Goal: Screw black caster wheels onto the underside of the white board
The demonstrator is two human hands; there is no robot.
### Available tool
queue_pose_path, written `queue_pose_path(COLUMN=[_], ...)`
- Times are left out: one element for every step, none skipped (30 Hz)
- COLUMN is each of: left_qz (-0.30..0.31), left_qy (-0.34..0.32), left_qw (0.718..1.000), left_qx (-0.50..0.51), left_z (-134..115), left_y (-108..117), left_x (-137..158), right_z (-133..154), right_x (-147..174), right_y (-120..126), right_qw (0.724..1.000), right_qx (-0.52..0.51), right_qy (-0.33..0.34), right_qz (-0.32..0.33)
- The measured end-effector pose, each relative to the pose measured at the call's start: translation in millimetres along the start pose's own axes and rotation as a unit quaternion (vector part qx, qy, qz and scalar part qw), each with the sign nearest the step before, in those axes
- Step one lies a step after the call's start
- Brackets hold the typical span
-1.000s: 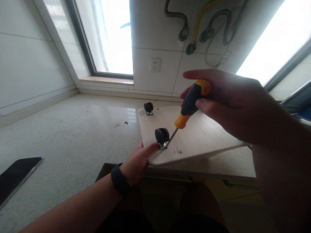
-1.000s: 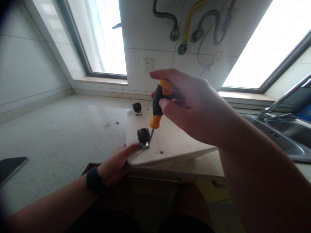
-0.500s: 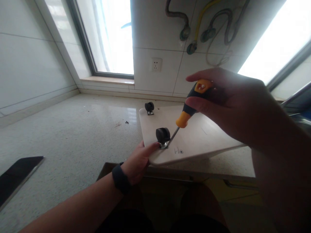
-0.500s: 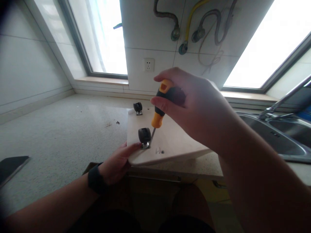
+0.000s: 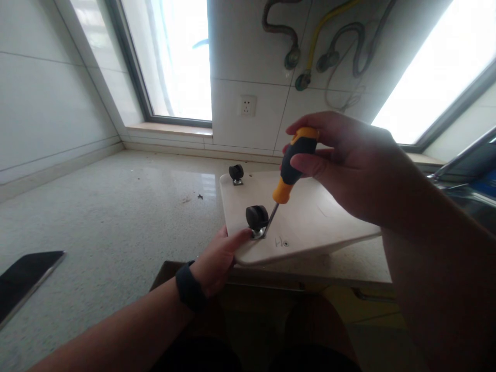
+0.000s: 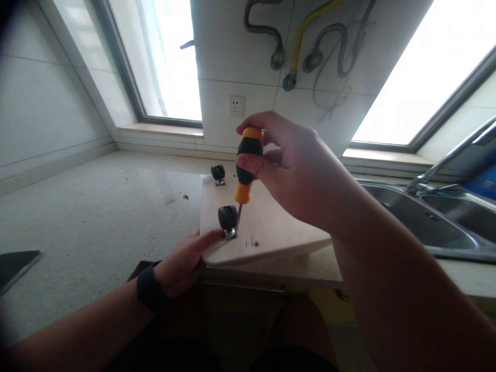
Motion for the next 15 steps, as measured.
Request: queue_pose_path(left_qz=[0.001, 0.002, 0.001, 0.001, 0.001, 0.000, -0.002, -0.003, -0.003, -0.001, 0.000, 0.002, 0.005, 0.006, 0.005], left_qy=[0.002, 0.003, 0.001, -0.002, -0.004, -0.005, -0.003, -0.003, -0.002, -0.001, -0.002, -0.004, -0.004, -0.004, -0.003], left_qw=[1.000, 1.000, 1.000, 1.000, 1.000, 1.000, 1.000, 1.000, 1.000, 1.000, 1.000, 1.000, 1.000, 1.000, 1.000], left_qx=[0.001, 0.002, 0.002, 0.003, 0.002, 0.002, 0.001, 0.000, -0.001, -0.002, -0.003, -0.003, -0.001, 0.000, 0.003], left_z=[0, 0, 1, 1, 1, 1, 1, 1, 1, 1, 1, 1, 1, 1, 1], left_y=[0, 0, 0, 0, 0, 0, 0, 1, 1, 1, 2, 2, 2, 1, 1], left_x=[0, 0, 0, 0, 0, 0, 0, 0, 0, -1, -1, -1, -1, -1, -1], right_z=[1, 2, 3, 4, 6, 7, 8, 8, 8, 6, 5, 3, 1, -1, -2], right_x=[-1, -1, -1, -2, -2, -2, -3, -3, -4, -5, -5, -5, -5, -4, -4], right_y=[-1, -2, -3, -4, -5, -5, -5, -6, -6, -7, -7, -7, -7, -5, -3], right_qw=[1.000, 0.999, 0.997, 0.996, 0.994, 0.992, 0.990, 0.991, 0.993, 0.997, 0.999, 1.000, 0.997, 0.993, 0.988], right_qx=[0.011, 0.021, 0.035, 0.054, 0.076, 0.095, 0.108, 0.109, 0.096, 0.068, 0.030, -0.012, -0.054, -0.088, -0.111], right_qy=[-0.009, -0.017, -0.025, -0.029, -0.028, -0.023, -0.017, -0.011, -0.004, 0.004, 0.011, 0.016, 0.021, 0.023, 0.022], right_qz=[-0.021, -0.042, -0.057, -0.069, -0.078, -0.084, -0.084, -0.078, -0.066, -0.048, -0.021, 0.010, 0.044, 0.075, 0.103])
Point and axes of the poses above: each hand's wrist, its own x-axis away from the middle knuckle, its own y-axis out of the back of the hand, z = x × y, the point moved 2 cm from there along -x, towards the middle knuckle, and after that the axes turned 4 degrees about z, right-handed, at the moved point
